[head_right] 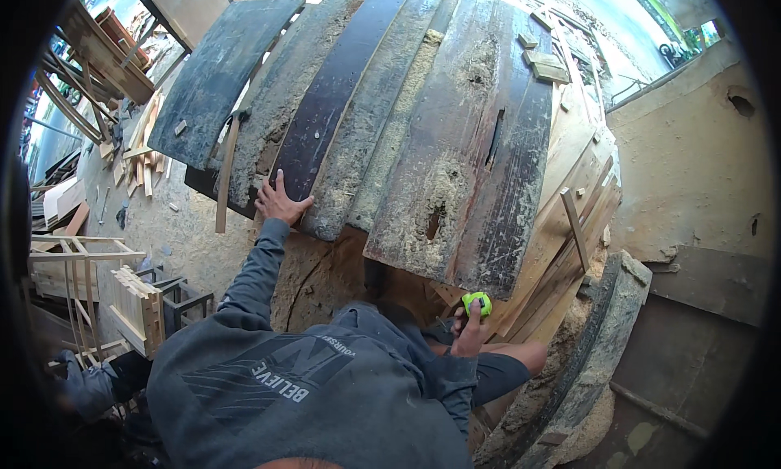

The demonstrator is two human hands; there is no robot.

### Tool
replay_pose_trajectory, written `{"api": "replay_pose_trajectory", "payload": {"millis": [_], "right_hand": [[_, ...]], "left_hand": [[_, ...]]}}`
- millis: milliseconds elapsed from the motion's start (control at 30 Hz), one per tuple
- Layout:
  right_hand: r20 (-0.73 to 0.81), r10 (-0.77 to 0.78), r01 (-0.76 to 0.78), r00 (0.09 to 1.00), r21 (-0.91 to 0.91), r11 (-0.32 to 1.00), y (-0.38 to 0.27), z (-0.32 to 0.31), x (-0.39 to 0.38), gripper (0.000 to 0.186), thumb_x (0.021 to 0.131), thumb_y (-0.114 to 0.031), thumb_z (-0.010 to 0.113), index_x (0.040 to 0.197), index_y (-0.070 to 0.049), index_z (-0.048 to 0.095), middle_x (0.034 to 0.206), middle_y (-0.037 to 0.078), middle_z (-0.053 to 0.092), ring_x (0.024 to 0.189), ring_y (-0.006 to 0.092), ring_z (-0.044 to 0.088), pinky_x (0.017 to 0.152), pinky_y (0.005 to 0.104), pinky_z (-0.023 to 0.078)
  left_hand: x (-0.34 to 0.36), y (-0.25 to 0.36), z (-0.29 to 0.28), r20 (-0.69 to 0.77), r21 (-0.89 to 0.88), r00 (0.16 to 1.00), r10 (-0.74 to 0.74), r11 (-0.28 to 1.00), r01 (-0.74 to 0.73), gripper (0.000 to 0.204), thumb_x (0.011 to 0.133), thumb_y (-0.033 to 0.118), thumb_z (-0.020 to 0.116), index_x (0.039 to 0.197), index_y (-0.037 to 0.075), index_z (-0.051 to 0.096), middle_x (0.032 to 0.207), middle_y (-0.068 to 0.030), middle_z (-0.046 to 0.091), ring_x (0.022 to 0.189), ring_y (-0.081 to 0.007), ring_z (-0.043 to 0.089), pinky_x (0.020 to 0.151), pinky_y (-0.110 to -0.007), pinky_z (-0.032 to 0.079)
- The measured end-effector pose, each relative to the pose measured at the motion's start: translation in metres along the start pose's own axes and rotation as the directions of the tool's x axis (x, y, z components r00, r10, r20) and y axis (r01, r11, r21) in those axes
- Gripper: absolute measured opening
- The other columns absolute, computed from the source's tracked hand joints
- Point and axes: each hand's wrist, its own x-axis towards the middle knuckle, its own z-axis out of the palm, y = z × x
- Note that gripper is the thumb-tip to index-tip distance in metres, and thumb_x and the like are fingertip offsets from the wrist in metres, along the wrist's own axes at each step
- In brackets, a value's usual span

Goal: Measuring, aligning, and hammering wooden boards to assemble structure components on a workshop floor.

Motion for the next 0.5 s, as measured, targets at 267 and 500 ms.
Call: {"api": "replay_pose_trajectory", "payload": {"millis": [267, 500], "right_hand": [[0.284, -0.105, 0.193, 0.953, -0.302, 0.934, -0.033, 0.039, -0.001, 0.026, 0.096, -0.027, 0.068, 0.09, -0.003, 0.064, 0.066, 0.001, 0.061, 0.048, 0.0049, 0.048, 0.043, 0.0216, 0.036], [0.36, -0.13, 0.265, 0.924, -0.356, 0.896, -0.021, 0.058, 0.032, 0.027, 0.097, -0.024, 0.067, 0.114, -0.003, 0.065, 0.083, 0.004, 0.067, 0.062, 0.005, 0.055, 0.054, 0.0207, 0.042]], "left_hand": [[-0.025, -0.019, 0.009, 0.059, -0.032, 0.998, -0.015, 0.999, 0.017, 0.121, 0.065, 0.071, 0.076, 0.159, 0.025, 0.016, 0.159, -0.0262, 0.014, 0.145, -0.048, 0.016, 0.112, -0.069, 0.017], [-0.034, -0.008, 0.003, 0.012, 0.006, 1.0, -0.018, 1.0, 0.018, 0.123, 0.067, 0.07, 0.075, 0.16, 0.019, 0.012, 0.161, -0.0266, 0.01, 0.149, -0.0461, 0.01, 0.115, -0.067, 0.011]]}}
